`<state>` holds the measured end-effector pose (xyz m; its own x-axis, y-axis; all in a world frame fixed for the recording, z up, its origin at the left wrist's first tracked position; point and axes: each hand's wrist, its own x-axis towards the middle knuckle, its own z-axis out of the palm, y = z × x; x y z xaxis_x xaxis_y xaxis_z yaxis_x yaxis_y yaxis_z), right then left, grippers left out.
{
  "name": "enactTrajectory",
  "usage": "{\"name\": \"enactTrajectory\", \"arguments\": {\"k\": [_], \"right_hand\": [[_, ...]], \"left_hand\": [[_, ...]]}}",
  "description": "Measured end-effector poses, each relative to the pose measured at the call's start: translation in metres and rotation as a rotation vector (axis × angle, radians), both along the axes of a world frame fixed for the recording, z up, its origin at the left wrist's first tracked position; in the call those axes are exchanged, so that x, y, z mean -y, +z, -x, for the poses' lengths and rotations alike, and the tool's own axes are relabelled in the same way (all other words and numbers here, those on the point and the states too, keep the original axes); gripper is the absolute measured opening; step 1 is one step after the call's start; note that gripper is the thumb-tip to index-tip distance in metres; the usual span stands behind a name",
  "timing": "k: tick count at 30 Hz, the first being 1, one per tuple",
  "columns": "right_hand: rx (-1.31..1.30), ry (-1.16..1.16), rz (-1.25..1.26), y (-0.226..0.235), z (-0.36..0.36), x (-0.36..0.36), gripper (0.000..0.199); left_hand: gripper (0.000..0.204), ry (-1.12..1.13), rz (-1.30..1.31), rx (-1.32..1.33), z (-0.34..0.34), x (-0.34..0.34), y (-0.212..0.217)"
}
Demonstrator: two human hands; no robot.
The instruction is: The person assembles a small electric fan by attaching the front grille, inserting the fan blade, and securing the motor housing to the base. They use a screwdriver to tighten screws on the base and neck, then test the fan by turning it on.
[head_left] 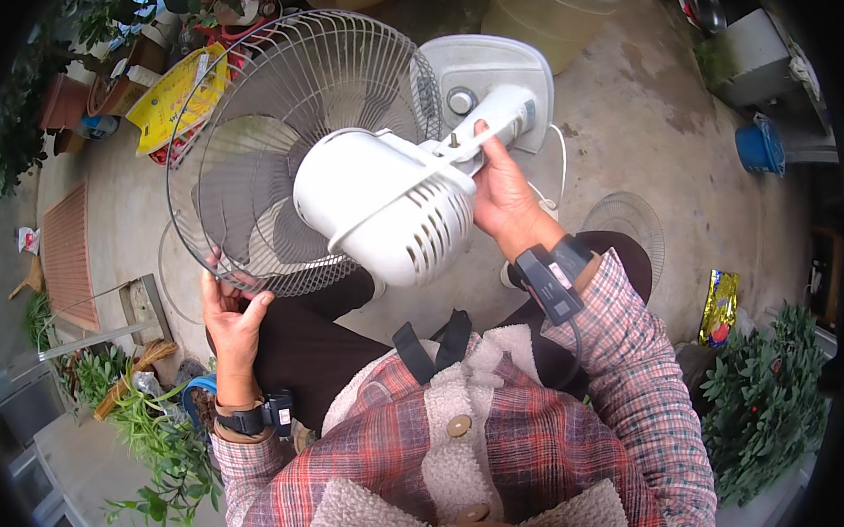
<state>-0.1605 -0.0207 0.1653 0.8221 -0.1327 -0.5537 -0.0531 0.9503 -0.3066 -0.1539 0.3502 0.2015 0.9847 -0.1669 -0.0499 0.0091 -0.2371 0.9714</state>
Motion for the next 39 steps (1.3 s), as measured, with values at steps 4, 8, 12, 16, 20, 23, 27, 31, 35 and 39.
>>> {"name": "enactTrajectory", "arguments": {"k": [4,8,12,16,20,23,27,31,35,39], "right_hand": [[0.078,0.069,0.073,0.024,0.019,0.016,0.046],[0.201,0.070,0.049,0.037,0.031,0.022,0.045],[0.265,0.090,0.032,0.046,0.039,0.028,0.049],[0.320,0.052,0.057,0.052,0.047,0.028,0.051],[0.363,0.028,0.109,0.060,0.052,0.029,0.053],[0.378,0.019,0.134,0.067,0.054,0.030,0.053],[0.395,0.023,0.158,0.073,0.055,0.033,0.053],[0.445,0.019,0.175,0.073,0.057,0.034,0.052],[0.490,0.038,0.211,0.073,0.060,0.034,0.050],[0.502,0.057,0.235,0.078,0.064,0.033,0.049]], "left_hand": [[0.086,-0.019,0.004,0.122,0.008,-0.003,-0.013],[0.086,-0.005,-0.072,0.188,0.009,-0.005,-0.023],[0.088,-0.116,-0.320,0.384,0.002,-0.007,-0.027],[0.081,-0.075,-0.310,0.317,-0.001,-0.002,-0.028],[0.063,-0.035,-0.308,0.376,-0.001,0.012,-0.024],[0.053,0.006,-0.273,0.346,-0.002,0.022,-0.019],[0.046,0.018,-0.289,0.356,-0.003,0.029,-0.014],[0.057,-0.044,-0.385,0.370,-0.005,0.031,-0.011],[0.049,-0.027,-0.360,0.439,-0.005,0.037,-0.010],[0.044,-0.007,-0.286,0.454,-0.006,0.041,-0.011]]}}
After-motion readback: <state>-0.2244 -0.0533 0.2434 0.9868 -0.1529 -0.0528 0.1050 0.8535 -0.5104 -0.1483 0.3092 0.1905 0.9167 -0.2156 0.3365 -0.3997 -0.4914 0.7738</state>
